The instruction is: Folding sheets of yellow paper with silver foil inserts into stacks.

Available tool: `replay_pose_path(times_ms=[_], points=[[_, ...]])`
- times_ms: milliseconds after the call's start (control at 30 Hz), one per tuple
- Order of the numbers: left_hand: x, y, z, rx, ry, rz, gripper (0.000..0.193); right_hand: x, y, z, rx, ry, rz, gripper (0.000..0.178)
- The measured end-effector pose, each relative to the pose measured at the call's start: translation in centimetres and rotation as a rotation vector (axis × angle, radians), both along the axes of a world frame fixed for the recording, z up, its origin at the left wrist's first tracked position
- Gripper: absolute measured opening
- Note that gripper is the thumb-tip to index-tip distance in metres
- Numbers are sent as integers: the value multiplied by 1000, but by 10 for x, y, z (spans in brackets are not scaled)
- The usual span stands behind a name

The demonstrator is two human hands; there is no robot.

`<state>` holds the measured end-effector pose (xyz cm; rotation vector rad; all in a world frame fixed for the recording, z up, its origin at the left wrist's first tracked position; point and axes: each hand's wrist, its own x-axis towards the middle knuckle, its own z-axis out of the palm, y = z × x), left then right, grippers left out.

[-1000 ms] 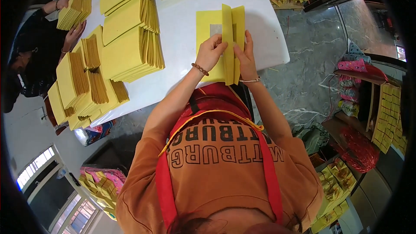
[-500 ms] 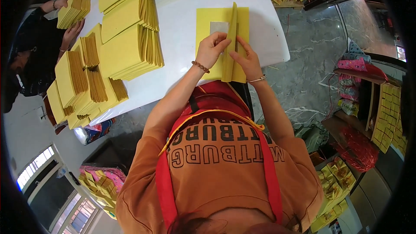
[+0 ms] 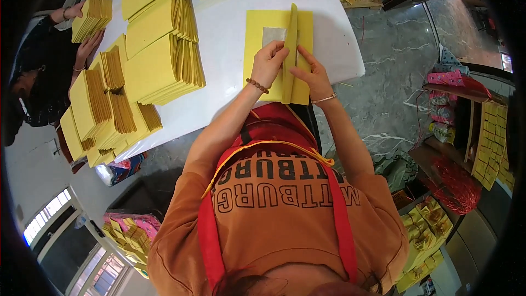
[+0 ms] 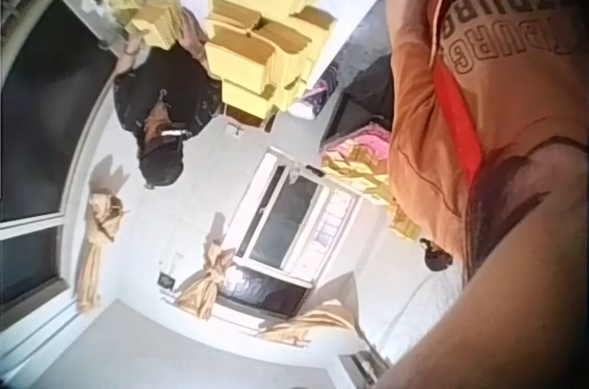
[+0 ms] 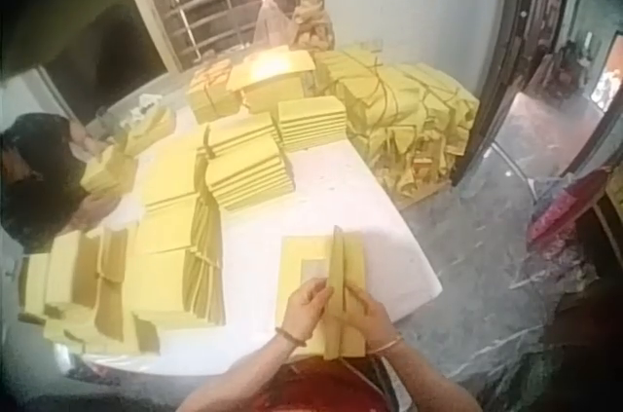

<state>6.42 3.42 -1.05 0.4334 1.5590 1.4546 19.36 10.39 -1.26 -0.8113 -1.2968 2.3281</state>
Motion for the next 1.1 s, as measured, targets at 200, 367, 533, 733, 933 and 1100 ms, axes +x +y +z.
replay_pose_path(times_ms=[200, 367, 533, 733, 933, 1100], points=[[5, 2, -6, 85, 74, 0, 23, 0, 2, -8, 81, -6, 18, 70], [4, 2, -11, 137, 88, -28, 25, 0, 0, -5, 125, -5, 31, 73], [2, 0, -9, 143, 97, -64, 27, 1, 0, -4, 153, -24, 48, 74], [0, -1, -7, 220, 18, -109, 29, 1, 2, -14, 178, 30, 57, 72], [-4, -3, -6, 219, -33, -131, 26, 4, 3, -15, 121, 62, 61, 70], [-3, -4, -21, 234, 48, -29, 29, 5, 4, -23, 142, 60, 65, 71]])
